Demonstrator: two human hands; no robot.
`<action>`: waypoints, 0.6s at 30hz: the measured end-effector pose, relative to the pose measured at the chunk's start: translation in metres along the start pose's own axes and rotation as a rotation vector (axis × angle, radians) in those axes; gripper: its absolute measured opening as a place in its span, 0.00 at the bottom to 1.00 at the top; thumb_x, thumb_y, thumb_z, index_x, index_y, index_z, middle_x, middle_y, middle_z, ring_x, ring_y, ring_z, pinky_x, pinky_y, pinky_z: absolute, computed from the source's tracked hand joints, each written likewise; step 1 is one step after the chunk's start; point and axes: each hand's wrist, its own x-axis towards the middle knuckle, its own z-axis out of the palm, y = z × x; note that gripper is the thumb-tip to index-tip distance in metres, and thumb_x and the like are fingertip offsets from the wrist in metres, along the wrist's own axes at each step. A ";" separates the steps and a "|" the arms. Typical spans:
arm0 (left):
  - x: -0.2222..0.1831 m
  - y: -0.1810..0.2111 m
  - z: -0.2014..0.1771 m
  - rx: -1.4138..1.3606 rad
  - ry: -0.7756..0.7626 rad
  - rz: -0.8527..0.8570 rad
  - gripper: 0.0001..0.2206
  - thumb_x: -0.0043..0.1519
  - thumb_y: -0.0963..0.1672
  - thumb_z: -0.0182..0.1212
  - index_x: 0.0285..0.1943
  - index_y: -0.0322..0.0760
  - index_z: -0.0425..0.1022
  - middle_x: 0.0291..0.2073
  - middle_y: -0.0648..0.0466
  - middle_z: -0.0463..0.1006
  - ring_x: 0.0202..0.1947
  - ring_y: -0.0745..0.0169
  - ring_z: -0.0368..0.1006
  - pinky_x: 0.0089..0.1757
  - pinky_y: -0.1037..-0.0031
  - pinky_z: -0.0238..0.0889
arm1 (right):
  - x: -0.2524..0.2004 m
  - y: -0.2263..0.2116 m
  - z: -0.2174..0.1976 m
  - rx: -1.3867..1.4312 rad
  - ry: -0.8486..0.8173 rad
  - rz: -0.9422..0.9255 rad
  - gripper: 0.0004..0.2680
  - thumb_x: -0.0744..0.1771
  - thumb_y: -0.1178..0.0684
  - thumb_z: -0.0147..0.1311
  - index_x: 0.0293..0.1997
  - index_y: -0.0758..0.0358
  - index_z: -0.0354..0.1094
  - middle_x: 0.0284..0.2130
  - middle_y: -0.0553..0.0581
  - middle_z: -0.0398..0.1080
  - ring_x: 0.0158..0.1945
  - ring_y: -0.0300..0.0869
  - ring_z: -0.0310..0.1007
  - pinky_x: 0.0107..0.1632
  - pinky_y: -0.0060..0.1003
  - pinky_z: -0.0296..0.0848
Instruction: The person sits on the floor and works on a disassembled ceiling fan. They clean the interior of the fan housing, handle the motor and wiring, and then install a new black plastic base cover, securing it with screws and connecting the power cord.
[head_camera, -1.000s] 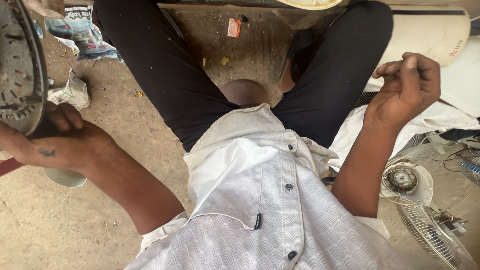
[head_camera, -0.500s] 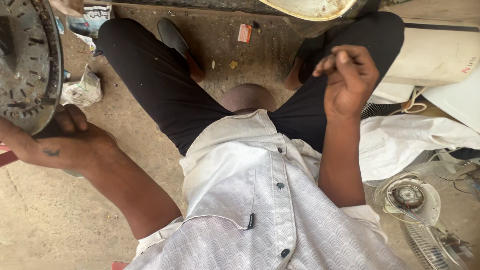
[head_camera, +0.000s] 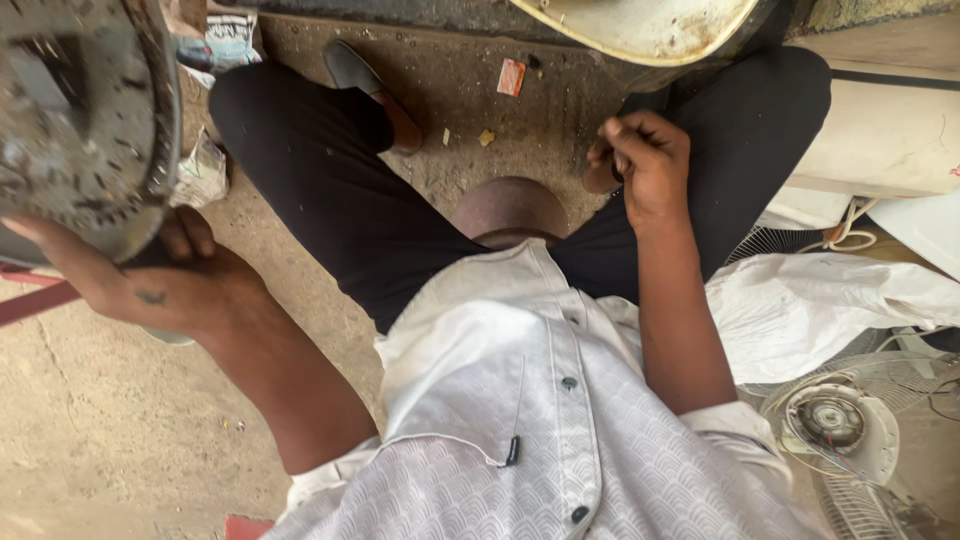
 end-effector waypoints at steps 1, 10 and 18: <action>0.000 -0.005 0.000 0.029 -0.016 0.012 0.41 0.67 0.63 0.51 0.81 0.35 0.58 0.28 0.48 0.72 0.14 0.62 0.57 0.20 0.70 0.58 | 0.000 0.000 0.001 -0.043 0.003 0.021 0.03 0.71 0.63 0.59 0.43 0.75 0.73 0.26 0.56 0.67 0.31 0.44 0.72 0.38 0.37 0.74; -0.002 -0.011 -0.006 -0.047 0.082 -0.162 0.44 0.62 0.64 0.57 0.76 0.28 0.62 0.29 0.51 0.68 0.17 0.67 0.54 0.20 0.76 0.52 | 0.002 -0.003 0.018 -0.090 0.009 0.061 0.06 0.71 0.63 0.56 0.53 0.73 0.72 0.36 0.60 0.76 0.40 0.43 0.80 0.41 0.34 0.75; -0.001 0.022 0.041 -0.206 0.102 -0.395 0.26 0.74 0.55 0.56 0.53 0.23 0.69 0.27 0.49 0.70 0.14 0.65 0.60 0.17 0.73 0.57 | -0.008 -0.002 0.017 -0.177 0.017 0.073 0.09 0.67 0.65 0.58 0.52 0.70 0.71 0.38 0.55 0.77 0.41 0.40 0.80 0.43 0.33 0.77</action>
